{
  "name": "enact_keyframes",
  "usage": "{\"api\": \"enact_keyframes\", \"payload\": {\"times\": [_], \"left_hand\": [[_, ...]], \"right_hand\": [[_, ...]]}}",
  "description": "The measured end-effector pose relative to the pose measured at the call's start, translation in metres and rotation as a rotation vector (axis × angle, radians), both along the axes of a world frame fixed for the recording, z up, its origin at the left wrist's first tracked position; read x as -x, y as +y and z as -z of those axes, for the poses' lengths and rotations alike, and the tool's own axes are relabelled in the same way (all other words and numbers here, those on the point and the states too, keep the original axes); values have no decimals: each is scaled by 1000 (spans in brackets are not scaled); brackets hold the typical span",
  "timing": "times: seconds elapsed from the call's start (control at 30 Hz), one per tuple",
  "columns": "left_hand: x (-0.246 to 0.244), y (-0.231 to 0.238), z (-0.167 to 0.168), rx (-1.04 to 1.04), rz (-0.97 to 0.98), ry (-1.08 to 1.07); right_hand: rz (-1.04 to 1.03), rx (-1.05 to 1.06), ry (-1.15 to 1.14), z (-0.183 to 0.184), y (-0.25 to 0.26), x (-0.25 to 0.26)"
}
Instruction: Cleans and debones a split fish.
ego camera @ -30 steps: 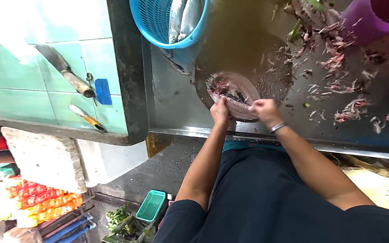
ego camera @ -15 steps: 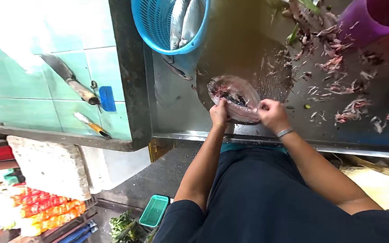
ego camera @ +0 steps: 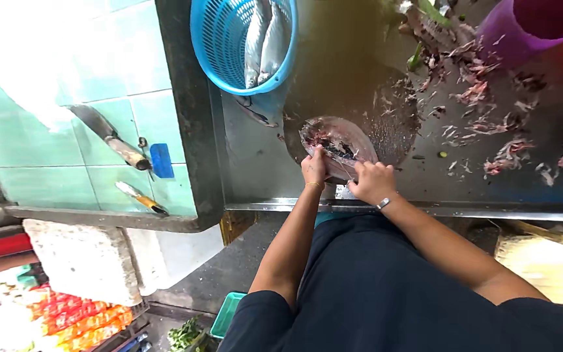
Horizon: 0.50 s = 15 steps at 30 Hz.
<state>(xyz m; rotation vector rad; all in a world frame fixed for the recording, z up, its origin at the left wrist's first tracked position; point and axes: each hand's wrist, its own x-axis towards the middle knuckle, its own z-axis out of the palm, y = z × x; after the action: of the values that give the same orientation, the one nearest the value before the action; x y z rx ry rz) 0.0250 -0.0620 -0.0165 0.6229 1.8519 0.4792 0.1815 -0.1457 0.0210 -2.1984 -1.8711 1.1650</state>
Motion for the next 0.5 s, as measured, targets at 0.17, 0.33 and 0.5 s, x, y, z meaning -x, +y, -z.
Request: {"api": "enact_keyframes", "payload": {"times": [0.17,0.33,0.5], "left_hand": [[4,2,3,-2,17,21],[9,10,1,-10,106,59],[12,15,3,-21,126,63]], "right_hand": [[681,31,653,11,16,-26],[57,3,9,-11,8,-5],[521,117,590,11,25,-7]]}}
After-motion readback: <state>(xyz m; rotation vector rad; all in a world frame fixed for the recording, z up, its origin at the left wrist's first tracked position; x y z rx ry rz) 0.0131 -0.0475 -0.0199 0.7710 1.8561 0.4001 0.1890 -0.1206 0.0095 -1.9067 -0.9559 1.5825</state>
